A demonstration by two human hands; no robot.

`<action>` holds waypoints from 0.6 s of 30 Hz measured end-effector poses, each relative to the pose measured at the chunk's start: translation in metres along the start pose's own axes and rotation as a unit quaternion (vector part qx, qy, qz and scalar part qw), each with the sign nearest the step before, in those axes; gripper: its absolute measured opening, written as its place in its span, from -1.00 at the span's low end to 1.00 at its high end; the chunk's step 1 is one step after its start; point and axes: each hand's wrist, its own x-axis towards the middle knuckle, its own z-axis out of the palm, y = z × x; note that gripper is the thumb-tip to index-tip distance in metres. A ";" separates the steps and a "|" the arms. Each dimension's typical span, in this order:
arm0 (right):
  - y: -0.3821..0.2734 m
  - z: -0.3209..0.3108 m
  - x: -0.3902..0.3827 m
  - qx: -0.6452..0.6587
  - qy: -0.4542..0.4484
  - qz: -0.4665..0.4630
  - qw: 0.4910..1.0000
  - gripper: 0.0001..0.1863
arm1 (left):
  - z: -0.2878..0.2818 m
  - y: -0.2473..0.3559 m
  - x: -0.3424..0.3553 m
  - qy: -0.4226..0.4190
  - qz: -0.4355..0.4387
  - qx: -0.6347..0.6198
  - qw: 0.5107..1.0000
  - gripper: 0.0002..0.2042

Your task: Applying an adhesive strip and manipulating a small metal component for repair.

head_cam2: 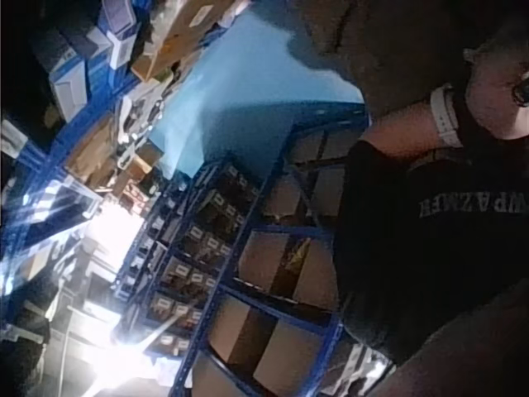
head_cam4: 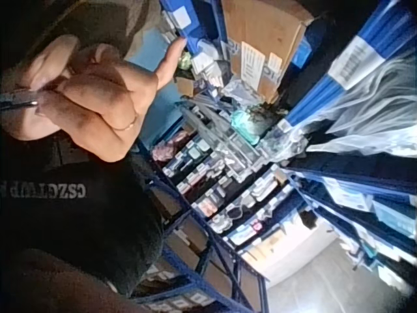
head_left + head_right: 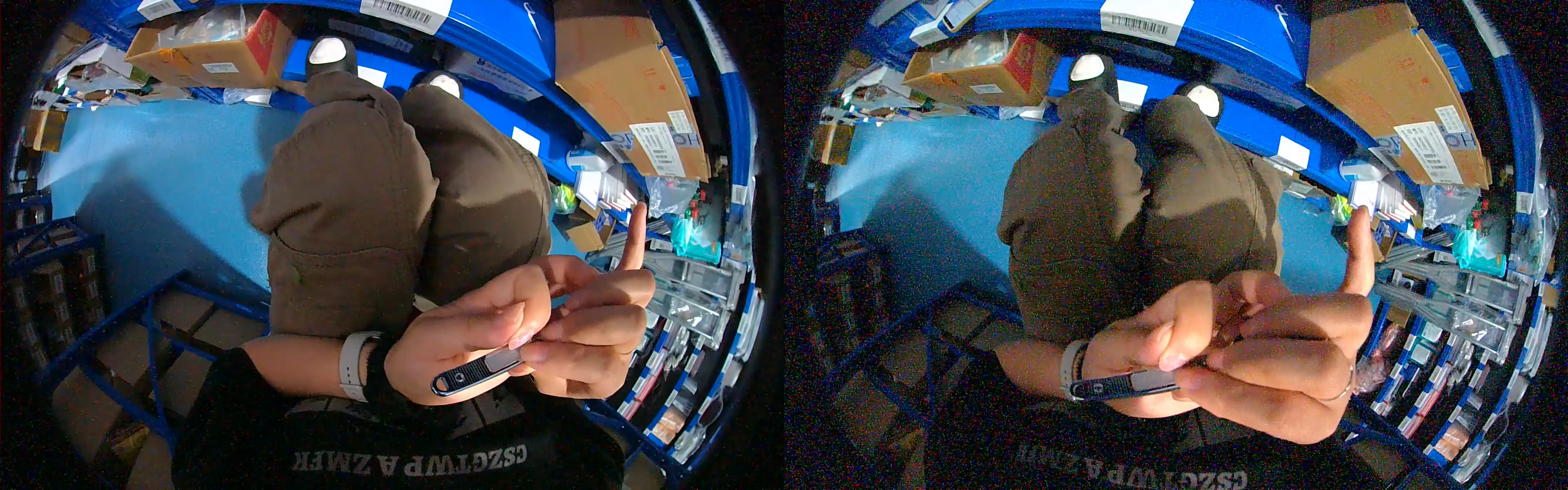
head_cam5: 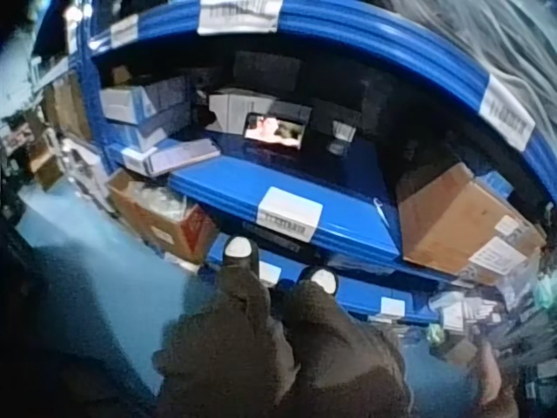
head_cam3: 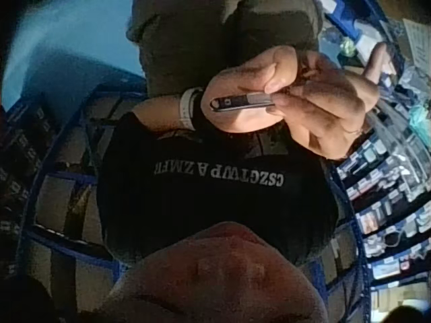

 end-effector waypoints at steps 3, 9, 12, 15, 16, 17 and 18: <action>0.001 -0.008 0.001 0.005 -0.057 0.001 0.998 -0.86 | 0.001 0.001 0.000 0.011 -0.001 0.004 1.000 -0.78; 0.002 -0.005 0.000 -0.006 -0.028 -0.006 1.000 -0.83 | 0.005 0.004 0.001 0.015 -0.013 0.011 1.000 -0.79; 0.003 -0.002 -0.002 0.004 -0.002 -0.007 1.000 -0.82 | 0.009 0.008 -0.001 0.040 -0.030 0.024 0.998 -0.79; 0.003 0.008 -0.003 -0.012 0.046 -0.010 0.999 -0.80 | 0.010 0.010 -0.001 0.044 -0.041 0.020 0.998 -0.79; 0.003 0.010 -0.003 -0.015 0.058 -0.013 0.998 -0.80 | 0.008 0.009 -0.002 0.013 -0.031 0.025 0.999 -0.79; 0.003 0.011 -0.003 -0.013 0.066 -0.016 0.998 -0.80 | 0.004 0.007 -0.002 -0.018 -0.020 0.030 0.999 -0.78; 0.003 0.015 -0.004 -0.024 0.093 -0.013 0.995 -0.80 | 0.002 0.006 -0.001 -0.049 -0.014 0.032 0.998 -0.78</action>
